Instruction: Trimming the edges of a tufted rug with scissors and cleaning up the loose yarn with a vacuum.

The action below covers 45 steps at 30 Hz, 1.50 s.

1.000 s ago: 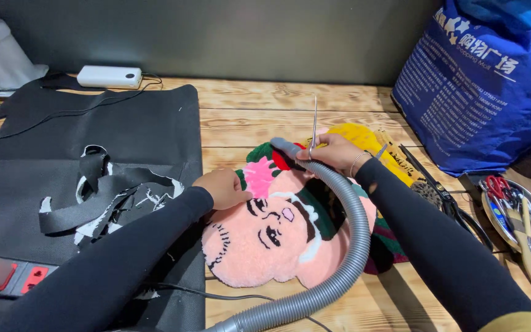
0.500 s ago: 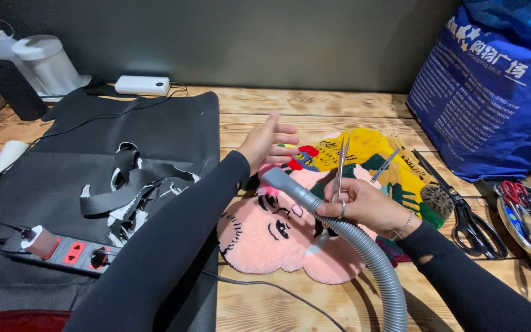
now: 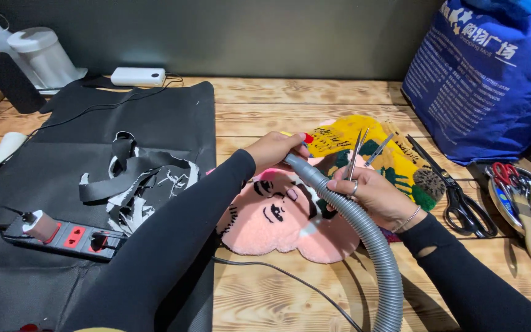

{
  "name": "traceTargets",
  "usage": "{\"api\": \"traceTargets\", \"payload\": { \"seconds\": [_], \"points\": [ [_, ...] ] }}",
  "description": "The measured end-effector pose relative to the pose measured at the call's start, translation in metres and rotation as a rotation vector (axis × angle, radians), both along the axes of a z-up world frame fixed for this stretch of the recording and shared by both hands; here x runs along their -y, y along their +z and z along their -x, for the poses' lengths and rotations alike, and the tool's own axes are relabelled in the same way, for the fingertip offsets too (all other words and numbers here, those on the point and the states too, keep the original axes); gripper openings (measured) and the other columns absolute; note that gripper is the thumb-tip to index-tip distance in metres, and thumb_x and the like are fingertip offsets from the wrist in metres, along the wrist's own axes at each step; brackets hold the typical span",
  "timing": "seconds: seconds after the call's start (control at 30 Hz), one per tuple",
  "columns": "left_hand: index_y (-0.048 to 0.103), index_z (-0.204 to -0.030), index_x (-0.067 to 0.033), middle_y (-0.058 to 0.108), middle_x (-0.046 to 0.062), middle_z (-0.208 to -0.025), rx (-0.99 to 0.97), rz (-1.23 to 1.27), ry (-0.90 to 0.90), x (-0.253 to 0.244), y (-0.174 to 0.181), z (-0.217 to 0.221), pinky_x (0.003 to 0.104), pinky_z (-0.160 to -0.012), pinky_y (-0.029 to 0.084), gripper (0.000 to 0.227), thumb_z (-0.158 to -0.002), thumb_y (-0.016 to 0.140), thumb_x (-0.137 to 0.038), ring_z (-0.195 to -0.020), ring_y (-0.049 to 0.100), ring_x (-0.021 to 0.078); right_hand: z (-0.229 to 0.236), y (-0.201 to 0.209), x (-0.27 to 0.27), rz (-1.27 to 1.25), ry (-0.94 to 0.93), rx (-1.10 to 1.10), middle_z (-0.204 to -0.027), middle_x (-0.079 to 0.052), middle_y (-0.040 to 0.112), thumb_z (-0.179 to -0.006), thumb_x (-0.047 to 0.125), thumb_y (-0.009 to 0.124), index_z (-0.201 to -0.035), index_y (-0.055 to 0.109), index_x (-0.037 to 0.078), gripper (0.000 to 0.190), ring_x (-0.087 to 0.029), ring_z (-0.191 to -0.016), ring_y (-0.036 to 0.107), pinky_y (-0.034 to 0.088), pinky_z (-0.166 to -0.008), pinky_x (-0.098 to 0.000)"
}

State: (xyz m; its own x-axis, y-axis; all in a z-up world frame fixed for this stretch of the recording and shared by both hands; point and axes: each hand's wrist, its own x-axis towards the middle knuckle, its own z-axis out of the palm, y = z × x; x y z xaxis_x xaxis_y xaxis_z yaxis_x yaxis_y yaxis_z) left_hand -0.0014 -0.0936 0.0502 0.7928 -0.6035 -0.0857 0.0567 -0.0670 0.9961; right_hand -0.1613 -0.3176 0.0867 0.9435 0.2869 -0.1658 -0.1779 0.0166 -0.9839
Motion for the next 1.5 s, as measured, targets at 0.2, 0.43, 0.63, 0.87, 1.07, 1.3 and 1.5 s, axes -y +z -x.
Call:
{"api": "traceTargets", "payload": {
  "seconds": [0.2,0.43,0.63,0.87,1.07,1.3,1.5],
  "points": [
    [0.08,-0.092,0.0011,0.078,0.009,-0.085,0.271,-0.004,0.15,0.019,-0.02,-0.005,0.029,-0.078,0.058,0.041,-0.1,0.062,-0.035,-0.078,0.07,0.0151,0.005,-0.004,0.005,-0.008,-0.008,0.045,-0.085,-0.008,0.073,-0.093,0.016,0.074,-0.093,0.062,0.006,0.015,-0.009,-0.066,0.066,0.049,-0.054,-0.0205],
    [0.078,-0.102,-0.0013,0.078,0.006,-0.092,0.727,-0.078,0.365,0.005,-0.004,0.009,0.03,-0.079,0.058,0.031,-0.094,0.066,-0.028,-0.083,0.072,0.0113,0.021,-0.008,0.006,-0.067,-0.005,0.026,-0.085,-0.007,0.072,-0.09,0.011,0.075,-0.09,0.061,0.005,0.016,-0.01,-0.069,0.07,0.055,-0.059,-0.0222],
    [0.075,-0.1,-0.0008,0.072,0.009,-0.084,0.059,-0.102,0.067,0.0,-0.006,0.023,0.031,-0.066,0.06,0.032,-0.099,0.064,-0.031,-0.068,0.067,0.0135,0.02,-0.017,0.01,-0.101,-0.057,0.008,-0.079,-0.007,0.074,-0.092,0.017,0.072,-0.093,0.062,0.006,0.015,-0.01,-0.064,0.068,0.052,-0.054,-0.0213],
    [0.08,-0.103,-0.0034,0.076,0.005,-0.085,0.251,-0.359,-0.039,-0.005,-0.02,0.032,0.028,-0.066,0.059,0.027,-0.092,0.07,-0.026,-0.069,0.069,0.0101,0.022,-0.028,0.059,0.612,-0.21,0.365,-0.081,-0.009,0.077,-0.085,0.041,0.079,-0.097,0.066,0.002,0.043,-0.016,-0.071,0.074,0.056,-0.063,-0.0296],
    [0.083,-0.103,-0.0041,0.078,0.006,-0.084,0.418,-0.486,-0.104,0.0,-0.012,0.057,0.027,-0.07,0.056,0.031,-0.084,0.078,-0.029,-0.072,0.069,0.0112,0.055,-0.016,0.07,1.466,-0.411,0.238,-0.093,-0.02,0.073,-0.079,0.062,0.076,-0.111,0.056,0.006,0.068,-0.04,-0.088,0.071,0.056,-0.073,-0.0501],
    [0.073,-0.113,-0.0026,0.076,0.008,-0.091,0.306,-0.368,-0.119,0.01,-0.014,0.075,0.028,-0.068,0.057,0.045,-0.08,0.083,-0.031,-0.075,0.069,0.0105,0.043,-0.054,0.083,1.306,-0.348,0.323,-0.095,-0.024,0.069,-0.081,0.059,0.074,-0.111,0.052,0.002,0.068,-0.042,-0.092,0.068,0.055,-0.081,-0.0483],
    [0.078,-0.106,-0.0006,0.076,0.007,-0.088,0.245,-0.39,-0.129,0.01,-0.043,0.071,0.026,-0.063,0.056,0.04,-0.081,0.081,-0.032,-0.071,0.068,0.0101,0.009,-0.068,0.114,1.201,-0.324,0.464,-0.108,-0.028,0.064,-0.08,0.053,0.077,-0.12,0.051,-0.001,0.071,-0.042,-0.097,0.066,0.054,-0.084,-0.0454]
  ]
}}
